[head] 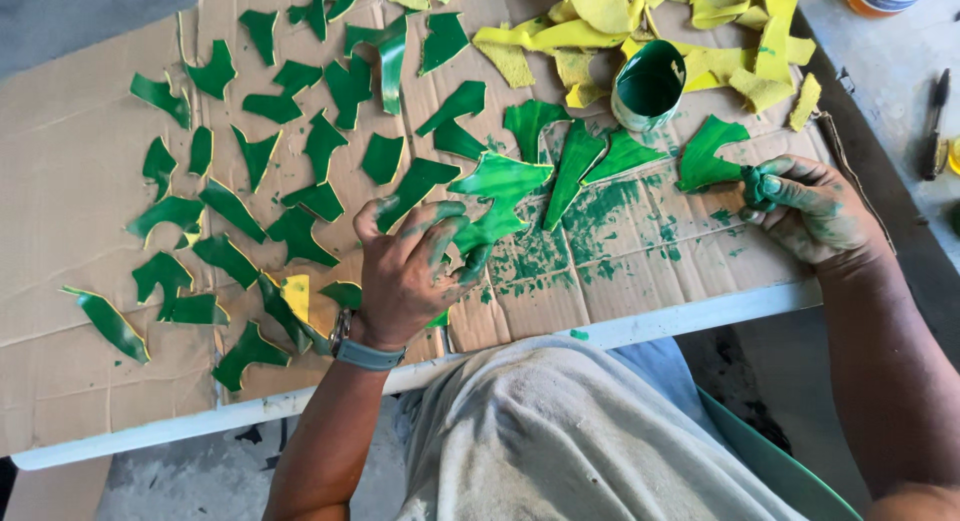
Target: The person paints yellow sponge pieces green using a brush and a small container of paint. They repeatedly dip the brush, apply paint to individual sponge pieces, and place the painted pieces on a cardboard sheet.
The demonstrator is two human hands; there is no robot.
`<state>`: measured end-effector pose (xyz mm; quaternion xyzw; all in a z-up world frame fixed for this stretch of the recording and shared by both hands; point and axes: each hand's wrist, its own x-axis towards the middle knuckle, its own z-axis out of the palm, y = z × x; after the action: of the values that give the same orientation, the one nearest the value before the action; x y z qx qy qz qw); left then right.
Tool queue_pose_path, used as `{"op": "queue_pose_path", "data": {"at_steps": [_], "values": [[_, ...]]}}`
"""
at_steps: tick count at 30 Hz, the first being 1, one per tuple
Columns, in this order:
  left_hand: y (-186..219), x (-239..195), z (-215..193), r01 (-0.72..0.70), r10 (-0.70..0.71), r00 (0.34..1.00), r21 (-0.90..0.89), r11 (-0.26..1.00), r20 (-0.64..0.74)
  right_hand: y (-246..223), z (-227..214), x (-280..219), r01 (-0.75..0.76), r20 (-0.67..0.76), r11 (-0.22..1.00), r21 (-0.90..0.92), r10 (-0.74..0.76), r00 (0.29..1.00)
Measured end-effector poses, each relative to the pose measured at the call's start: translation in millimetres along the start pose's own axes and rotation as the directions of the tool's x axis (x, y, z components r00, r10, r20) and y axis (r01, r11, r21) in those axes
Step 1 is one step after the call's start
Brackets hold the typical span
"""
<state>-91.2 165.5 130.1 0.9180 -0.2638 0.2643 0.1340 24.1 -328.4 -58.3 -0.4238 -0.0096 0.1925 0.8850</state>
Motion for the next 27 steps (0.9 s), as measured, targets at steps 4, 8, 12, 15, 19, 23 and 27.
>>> {"op": "queue_pose_path", "data": {"at_steps": [4,8,12,15,19,23,27], "values": [[-2,-9,11,0.041,-0.041,0.999,-0.009,0.999,-0.006,0,1,0,0.013,0.015,1.000,-0.028,-0.013,1.000],[-5,-29,41,0.220,-0.215,0.974,-0.082,0.972,0.071,0,0,-1,0.012,0.001,1.000,-0.021,-0.012,1.000],[-5,-37,60,0.354,-0.346,0.907,0.010,0.935,0.239,1,2,1,0.017,0.024,1.000,-0.007,-0.017,1.000],[7,-24,80,0.331,-0.324,0.923,0.000,0.944,0.207,1,4,0,0.014,0.034,1.000,-0.001,-0.014,0.999],[27,16,123,0.313,-0.318,0.901,0.064,0.948,0.295,-2,7,-4,0.013,0.025,1.000,0.001,-0.013,1.000],[26,41,143,0.270,-0.284,0.897,0.090,0.959,0.339,0,8,3,0.029,0.047,1.000,0.004,-0.029,0.998],[24,39,147,0.277,-0.282,0.913,0.060,0.959,0.295,3,1,-3,0.026,0.046,1.000,0.011,-0.026,0.999]]}}
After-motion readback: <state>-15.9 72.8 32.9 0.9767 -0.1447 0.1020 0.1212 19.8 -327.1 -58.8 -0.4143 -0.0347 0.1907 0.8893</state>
